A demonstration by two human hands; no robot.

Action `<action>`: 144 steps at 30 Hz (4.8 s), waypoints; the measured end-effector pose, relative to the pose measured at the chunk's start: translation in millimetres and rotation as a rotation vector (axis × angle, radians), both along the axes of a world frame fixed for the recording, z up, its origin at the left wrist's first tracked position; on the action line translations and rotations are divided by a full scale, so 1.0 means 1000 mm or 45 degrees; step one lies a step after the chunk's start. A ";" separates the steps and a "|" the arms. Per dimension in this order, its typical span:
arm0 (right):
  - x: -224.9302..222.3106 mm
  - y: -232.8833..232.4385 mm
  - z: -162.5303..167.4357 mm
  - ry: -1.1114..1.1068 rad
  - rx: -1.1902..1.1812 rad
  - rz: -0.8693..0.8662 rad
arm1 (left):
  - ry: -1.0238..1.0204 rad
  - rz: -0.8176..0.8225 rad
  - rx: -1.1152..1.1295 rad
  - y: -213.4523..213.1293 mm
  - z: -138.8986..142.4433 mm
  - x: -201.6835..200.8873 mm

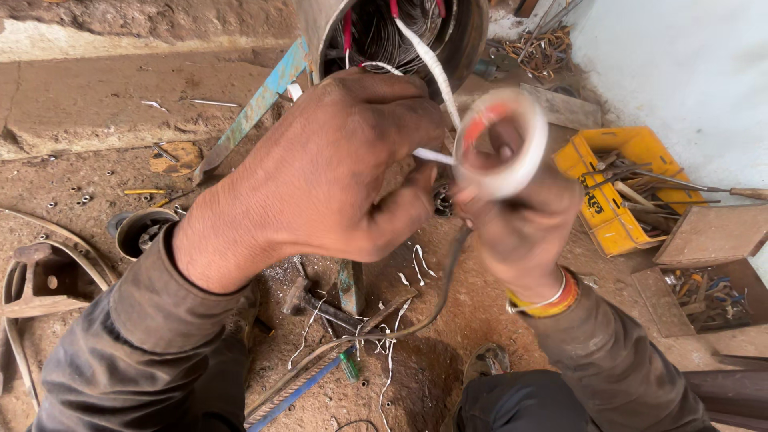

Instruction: The person sits on the ground repairing the wiring of an electric motor mounted on a stand. They twist and join wire ends, use a multimeter near their feet, then wrap the joined wires with white electrical tape, winding tape around the connections and adjusting the taped bundle.

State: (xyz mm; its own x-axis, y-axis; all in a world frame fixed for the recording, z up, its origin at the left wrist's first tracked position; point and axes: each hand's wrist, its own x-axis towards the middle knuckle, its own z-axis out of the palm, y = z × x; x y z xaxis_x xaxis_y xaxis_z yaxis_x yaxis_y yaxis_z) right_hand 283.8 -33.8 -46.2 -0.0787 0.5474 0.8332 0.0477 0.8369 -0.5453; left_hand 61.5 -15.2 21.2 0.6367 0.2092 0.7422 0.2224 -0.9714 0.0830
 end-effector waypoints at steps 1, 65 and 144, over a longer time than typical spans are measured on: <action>0.003 0.003 0.000 -0.248 0.193 -0.188 | 0.007 -0.009 -0.010 0.002 -0.001 0.000; 0.008 0.037 -0.021 0.146 -1.174 0.972 | -0.282 0.086 -0.289 -0.080 -0.062 -0.001; 0.008 0.001 -0.021 0.226 -1.207 0.765 | -1.359 0.005 -1.230 -0.015 -0.056 0.078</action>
State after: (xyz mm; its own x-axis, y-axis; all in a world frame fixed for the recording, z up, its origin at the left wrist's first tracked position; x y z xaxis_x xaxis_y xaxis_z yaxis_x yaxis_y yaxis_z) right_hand 292.2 -33.0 -67.3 -0.4633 0.8768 0.1285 -0.3630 -0.0555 -0.9301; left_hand 139.3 -30.2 -34.9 -0.1243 0.8968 0.4246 -0.3620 -0.4394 0.8221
